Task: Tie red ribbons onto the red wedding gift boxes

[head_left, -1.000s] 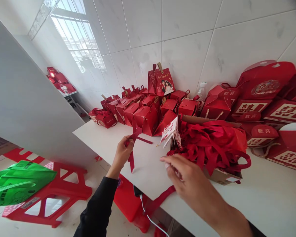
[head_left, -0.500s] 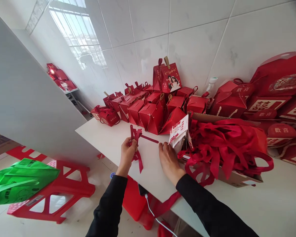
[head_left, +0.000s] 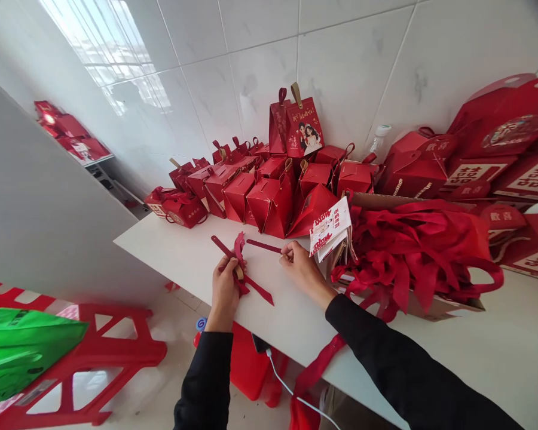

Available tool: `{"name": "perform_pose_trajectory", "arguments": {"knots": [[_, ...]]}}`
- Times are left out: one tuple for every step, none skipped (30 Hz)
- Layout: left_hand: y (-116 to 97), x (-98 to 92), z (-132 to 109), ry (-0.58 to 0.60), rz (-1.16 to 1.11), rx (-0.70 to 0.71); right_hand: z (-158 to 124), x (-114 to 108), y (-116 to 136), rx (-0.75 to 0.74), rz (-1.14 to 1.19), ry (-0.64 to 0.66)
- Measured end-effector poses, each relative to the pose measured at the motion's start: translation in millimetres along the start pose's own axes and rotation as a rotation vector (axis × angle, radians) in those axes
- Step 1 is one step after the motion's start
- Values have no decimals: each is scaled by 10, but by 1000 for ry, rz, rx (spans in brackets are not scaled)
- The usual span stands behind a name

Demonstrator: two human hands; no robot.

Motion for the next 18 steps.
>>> {"name": "perform_pose_trajectory", "arguments": {"knots": [[-4,-6,2,-5,-24,-2,12,22,2,38,80,7],[-8,-11,4,-9,-49,-1,10,43,6,71,152,16],[-10,-16,7,-13,-71,-1,-1,63,12,97,215,25],[-10,-20,10,-15,-91,-1,-15,80,19,118,268,33],[-9,-24,15,-19,-108,-2,-24,92,28,134,309,40],[-8,-28,20,-25,-121,-3,-27,99,37,149,338,44],[-8,-32,25,-34,-132,-4,-21,98,45,165,354,43],[-11,-36,30,-44,-140,-2,-6,91,53,182,358,37],[-17,-36,33,-54,-146,1,14,76,62,199,350,25],[-28,-34,33,-63,-148,6,36,55,75,215,334,8],[-41,-29,32,-71,-145,11,57,30,92,229,312,-10],[-56,-20,28,-75,-137,15,74,5,115,241,286,-27],[-71,-10,25,-80,-124,17,88,-19,143,250,259,-41],[-85,0,23,-82,-107,18,98,-36,174,258,233,-49],[-98,8,24,-85,-86,20,109,-49,207,265,210,-56],[-109,11,27,-91,-62,27,120,-58,239,271,186,-63],[-118,16,33,-88,-32,35,133,-63,267,277,160,-69],[-126,17,40,-82,2,51,147,-62,293,278,135,-70]]}}
Point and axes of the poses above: each hand's wrist, its own z-axis towards the middle knuckle, its own x-axis out of the palm, y = z × x, the point moved 6 cm from there along z, towards the middle knuckle, and after that the axes turned 6 degrees about -z, right-handed, at the moved point
